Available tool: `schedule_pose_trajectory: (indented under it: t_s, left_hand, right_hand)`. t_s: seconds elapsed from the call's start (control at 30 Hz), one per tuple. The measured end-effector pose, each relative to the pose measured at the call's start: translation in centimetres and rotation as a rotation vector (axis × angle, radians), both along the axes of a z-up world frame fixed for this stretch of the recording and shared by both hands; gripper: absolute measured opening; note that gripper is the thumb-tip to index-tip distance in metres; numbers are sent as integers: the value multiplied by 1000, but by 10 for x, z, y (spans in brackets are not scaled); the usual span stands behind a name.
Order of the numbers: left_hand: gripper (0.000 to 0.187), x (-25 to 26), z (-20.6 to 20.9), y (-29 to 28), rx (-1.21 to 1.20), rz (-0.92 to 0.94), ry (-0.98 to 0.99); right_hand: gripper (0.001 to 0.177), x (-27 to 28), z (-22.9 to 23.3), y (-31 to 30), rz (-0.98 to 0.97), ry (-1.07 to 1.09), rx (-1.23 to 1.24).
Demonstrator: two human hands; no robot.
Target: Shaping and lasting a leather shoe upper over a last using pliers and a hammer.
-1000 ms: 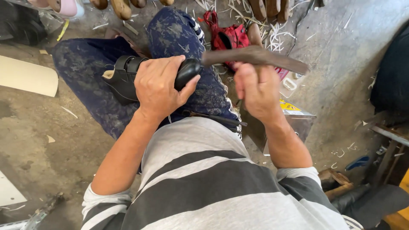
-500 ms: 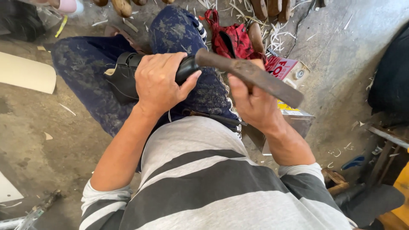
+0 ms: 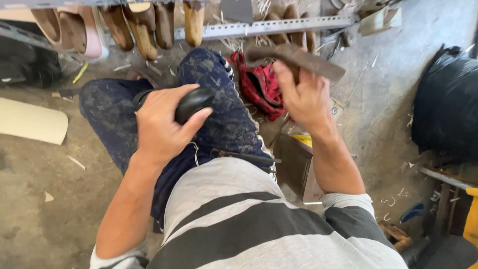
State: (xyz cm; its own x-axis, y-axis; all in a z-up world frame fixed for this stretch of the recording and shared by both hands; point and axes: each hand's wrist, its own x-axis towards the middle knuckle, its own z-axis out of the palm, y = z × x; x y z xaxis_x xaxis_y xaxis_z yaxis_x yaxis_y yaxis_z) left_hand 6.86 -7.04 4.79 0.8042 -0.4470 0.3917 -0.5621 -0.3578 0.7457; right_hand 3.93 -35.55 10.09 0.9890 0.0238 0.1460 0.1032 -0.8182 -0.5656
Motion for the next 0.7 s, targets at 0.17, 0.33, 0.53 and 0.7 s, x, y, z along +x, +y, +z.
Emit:
schedule_pose_trajectory:
  t_s: [0.17,0.33,0.53,0.7]
  left_hand:
    - [42,-64,45,63,-432,236,162]
    - [51,-133,-27,60,-395,449,523]
    - [61,-121,-41,48,301,289,488]
    - [69,-53,-51,24,254,393,145]
  right_hand:
    - [28,59,-50,-92,-137,126,-148]
    - [18,130,-139,-166,-103,40,-366]
    - [27,128,-156,-145,-63,-281,-394]
    - [17,3,-120,-50,224,-82,-172]
